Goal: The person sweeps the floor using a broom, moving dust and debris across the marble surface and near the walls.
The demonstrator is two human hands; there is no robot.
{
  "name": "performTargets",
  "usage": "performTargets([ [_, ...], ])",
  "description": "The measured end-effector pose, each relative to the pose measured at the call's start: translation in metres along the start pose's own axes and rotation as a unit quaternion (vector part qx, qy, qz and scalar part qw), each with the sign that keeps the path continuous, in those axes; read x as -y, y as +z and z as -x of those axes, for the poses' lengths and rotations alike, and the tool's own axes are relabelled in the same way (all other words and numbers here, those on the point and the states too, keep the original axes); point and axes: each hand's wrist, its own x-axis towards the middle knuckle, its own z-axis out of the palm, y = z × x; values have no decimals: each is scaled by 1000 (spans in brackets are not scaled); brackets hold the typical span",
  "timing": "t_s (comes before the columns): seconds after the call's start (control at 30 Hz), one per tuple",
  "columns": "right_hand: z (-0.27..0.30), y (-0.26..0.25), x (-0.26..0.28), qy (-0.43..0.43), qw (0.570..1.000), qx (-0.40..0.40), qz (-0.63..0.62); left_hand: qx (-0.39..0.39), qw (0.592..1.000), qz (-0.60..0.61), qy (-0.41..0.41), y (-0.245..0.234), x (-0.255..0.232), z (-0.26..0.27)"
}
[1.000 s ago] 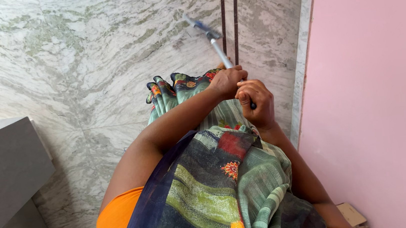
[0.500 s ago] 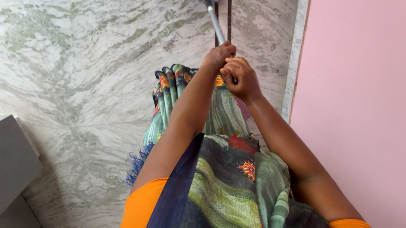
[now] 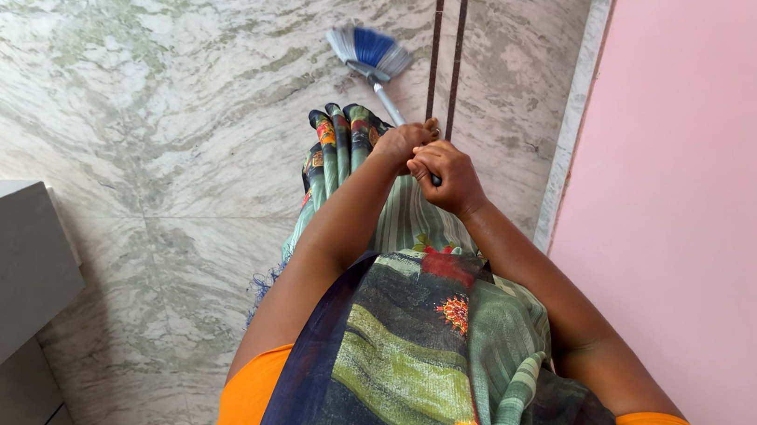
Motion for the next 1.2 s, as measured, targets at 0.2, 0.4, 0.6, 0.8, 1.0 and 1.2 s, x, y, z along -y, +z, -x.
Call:
performTargets([
  [0.2, 23, 9, 29, -12, 1000, -3, -8, 46, 998, -36, -35, -20, -25, 55],
  [0.4, 54, -44, 56, -26, 999, -38, 11, -52, 998, 20, -35, -23, -88, 64],
  [0.6, 72, -98, 53, 20, 989, -120, 80, -39, 994, -10, 97, -39, -150, 1],
  [0.8, 63, -101, -18, 56, 974, -174, 132, 42, 984, -15, 172, -6, -152, -112],
  [1.0, 69, -72, -50, 116, 976, -162, 90, 92, 970, -81, 210, 64, -105, -150],
  [1.2, 75, -41, -19, 95, 987, -114, 60, 116, 982, -55, 136, 61, -72, -75],
])
